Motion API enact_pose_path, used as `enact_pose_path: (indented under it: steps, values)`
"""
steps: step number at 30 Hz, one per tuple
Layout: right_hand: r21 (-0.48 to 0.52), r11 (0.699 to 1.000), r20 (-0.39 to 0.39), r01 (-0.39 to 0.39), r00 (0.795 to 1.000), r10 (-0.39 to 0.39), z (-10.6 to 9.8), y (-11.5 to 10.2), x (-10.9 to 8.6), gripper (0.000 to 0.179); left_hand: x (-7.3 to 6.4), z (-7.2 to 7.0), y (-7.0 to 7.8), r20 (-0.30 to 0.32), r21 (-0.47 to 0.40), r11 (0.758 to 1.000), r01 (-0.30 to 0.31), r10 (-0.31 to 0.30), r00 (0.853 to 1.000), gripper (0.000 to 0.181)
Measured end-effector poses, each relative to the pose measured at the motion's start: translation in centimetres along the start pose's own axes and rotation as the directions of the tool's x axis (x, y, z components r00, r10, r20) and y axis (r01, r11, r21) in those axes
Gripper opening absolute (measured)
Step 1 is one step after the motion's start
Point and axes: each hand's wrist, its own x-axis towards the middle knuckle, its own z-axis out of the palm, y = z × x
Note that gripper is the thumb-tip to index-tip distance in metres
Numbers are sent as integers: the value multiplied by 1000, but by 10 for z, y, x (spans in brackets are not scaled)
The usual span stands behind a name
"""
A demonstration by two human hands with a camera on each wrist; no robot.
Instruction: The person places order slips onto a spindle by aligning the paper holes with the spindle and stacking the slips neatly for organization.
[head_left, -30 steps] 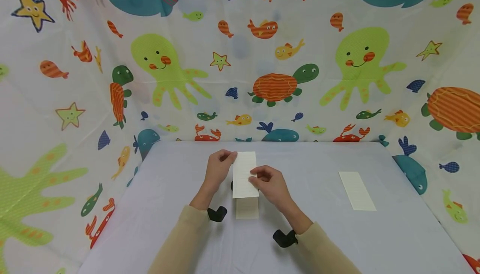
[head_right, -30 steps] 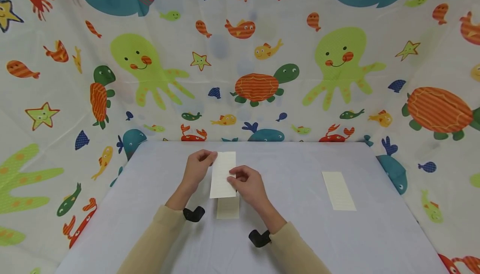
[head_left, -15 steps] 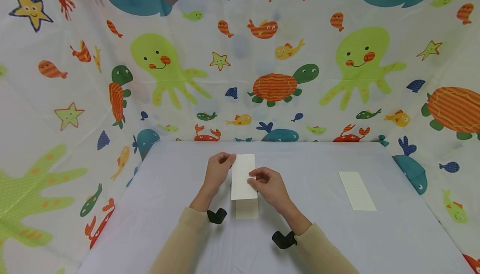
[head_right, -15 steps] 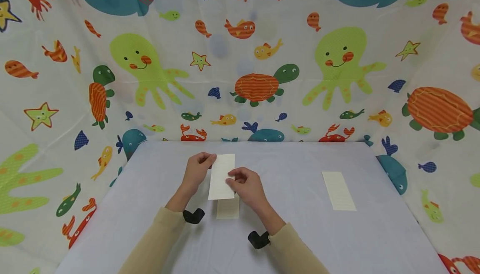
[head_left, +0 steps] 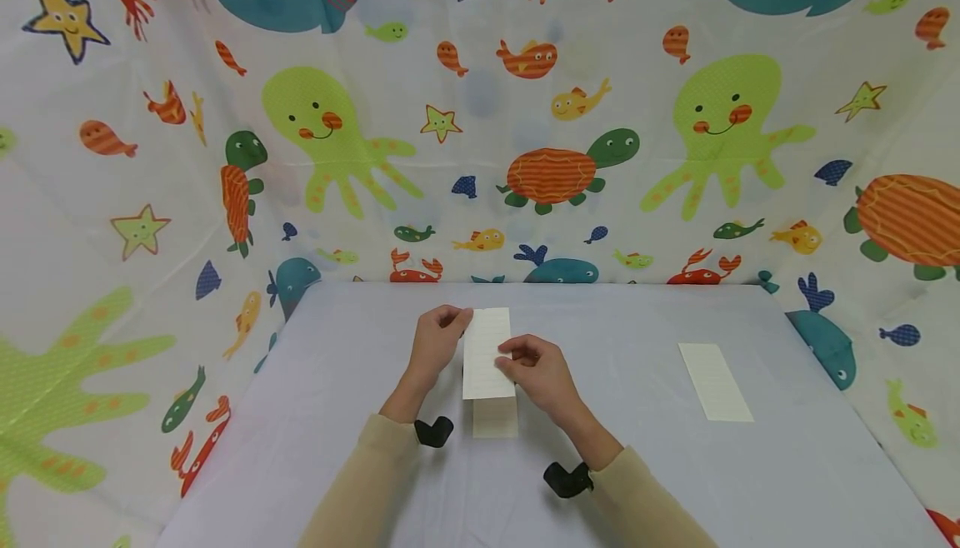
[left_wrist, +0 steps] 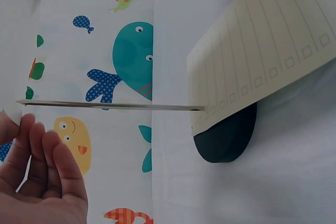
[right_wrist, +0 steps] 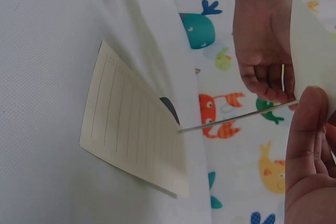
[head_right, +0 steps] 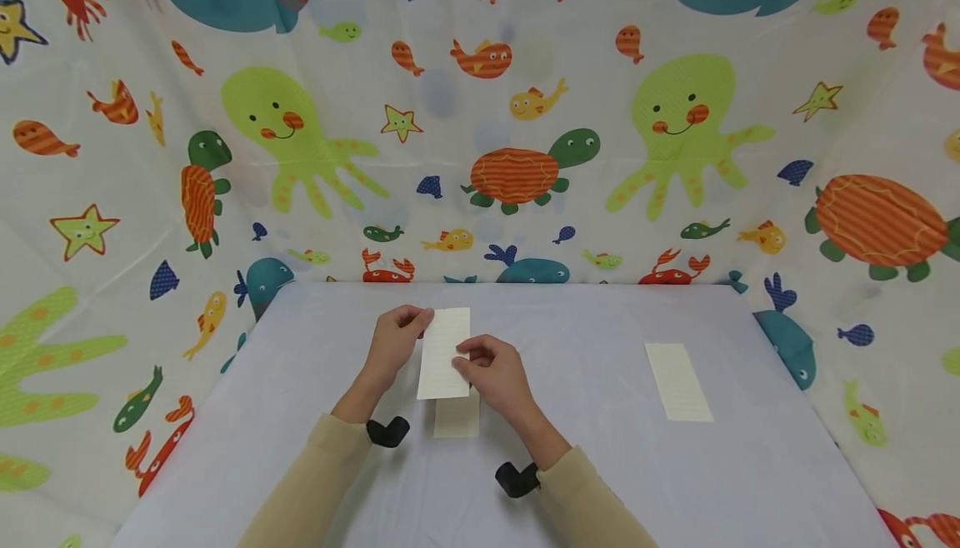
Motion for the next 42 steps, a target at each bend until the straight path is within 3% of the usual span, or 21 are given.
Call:
enact_pose_path:
  steps: [17, 42]
  values:
    - [18, 1000, 2, 14, 1000, -14, -2, 2, -5, 20, 2, 4, -4, 11, 47, 999, -2, 1, 1000, 27]
    - [47, 999, 7, -7, 1000, 7, -5, 6, -6, 19, 1, 7, 1, -1, 47, 999, -14, 14, 1000, 28]
